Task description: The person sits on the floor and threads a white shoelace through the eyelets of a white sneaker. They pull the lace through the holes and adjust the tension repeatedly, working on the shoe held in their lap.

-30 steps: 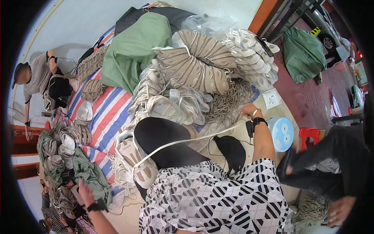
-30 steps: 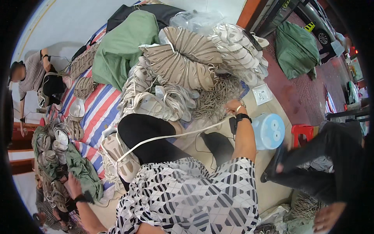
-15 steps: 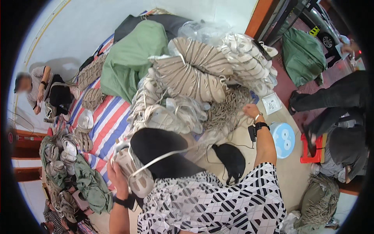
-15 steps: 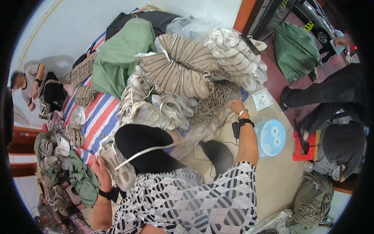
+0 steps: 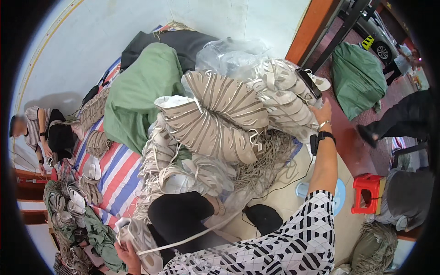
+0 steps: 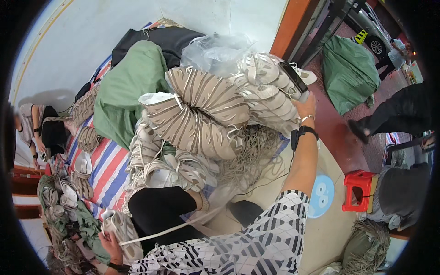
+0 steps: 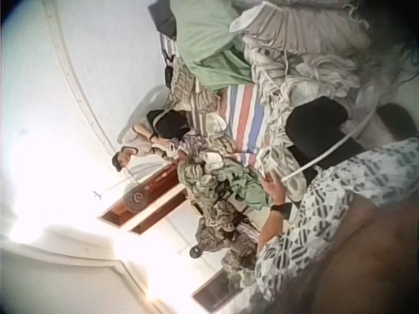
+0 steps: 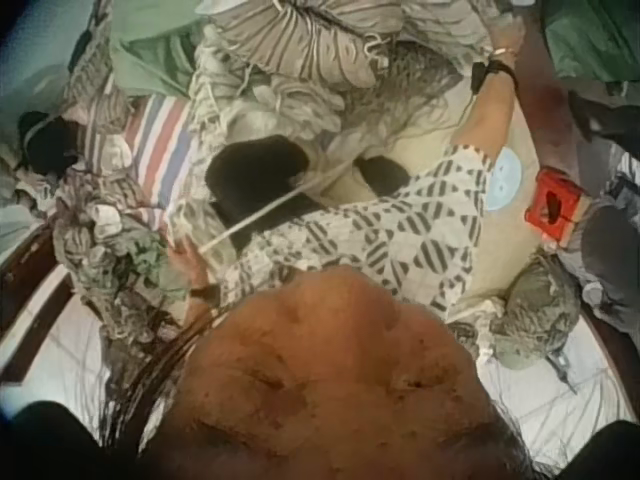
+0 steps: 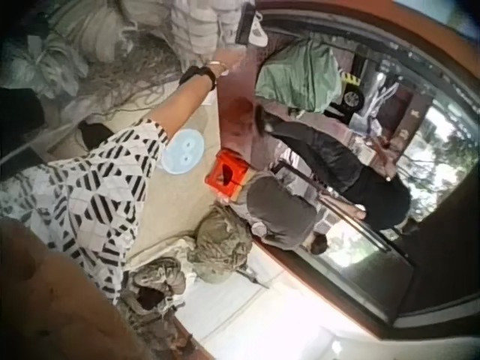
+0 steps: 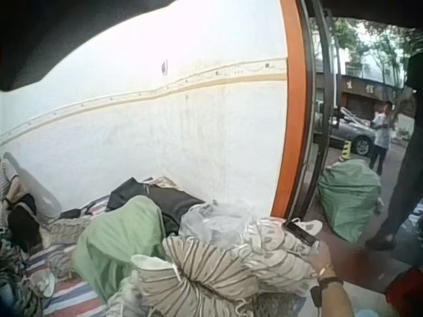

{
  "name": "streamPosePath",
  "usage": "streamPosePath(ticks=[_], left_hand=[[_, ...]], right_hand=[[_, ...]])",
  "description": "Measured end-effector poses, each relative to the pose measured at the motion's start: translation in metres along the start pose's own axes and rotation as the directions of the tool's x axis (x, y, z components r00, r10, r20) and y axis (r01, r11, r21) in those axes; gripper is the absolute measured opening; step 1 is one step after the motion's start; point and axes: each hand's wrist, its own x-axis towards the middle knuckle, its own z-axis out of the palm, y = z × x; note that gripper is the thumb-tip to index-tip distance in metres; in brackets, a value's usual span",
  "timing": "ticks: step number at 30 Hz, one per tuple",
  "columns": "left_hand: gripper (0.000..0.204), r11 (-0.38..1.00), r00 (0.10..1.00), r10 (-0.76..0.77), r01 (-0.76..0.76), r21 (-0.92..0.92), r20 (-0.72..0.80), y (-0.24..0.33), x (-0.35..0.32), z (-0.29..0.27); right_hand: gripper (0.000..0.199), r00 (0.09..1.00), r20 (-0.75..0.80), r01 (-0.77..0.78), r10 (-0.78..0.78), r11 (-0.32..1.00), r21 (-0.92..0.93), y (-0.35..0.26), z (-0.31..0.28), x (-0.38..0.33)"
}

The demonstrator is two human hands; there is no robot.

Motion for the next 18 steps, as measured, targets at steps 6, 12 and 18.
streamPosePath(ticks=[6, 12, 18], left_hand=[[0.016, 0.986, 0.995, -0.080, 0.069, 0.149, 0.066, 0.016, 0.006, 0.005], [0.015, 0.989, 0.998, -0.055, 0.051, 0.142, 0.024, 0.017, 0.008, 0.020], [0.015, 0.970, 0.991, -0.088, 0.063, 0.233, 0.100, 0.017, 0.012, 0.013]], right_hand=[[0.110, 0.987, 0.151, 0.061, -0.045, 0.993, -0.099, -0.003, 0.020, 0.059], [0.124, 0.870, 0.486, -0.026, -0.084, 0.976, 0.215, 0.009, 0.026, 0.098], [0.116, 0.894, 0.448, 0.101, -0.024, 0.984, -0.150, 0.000, 0.011, 0.099]])
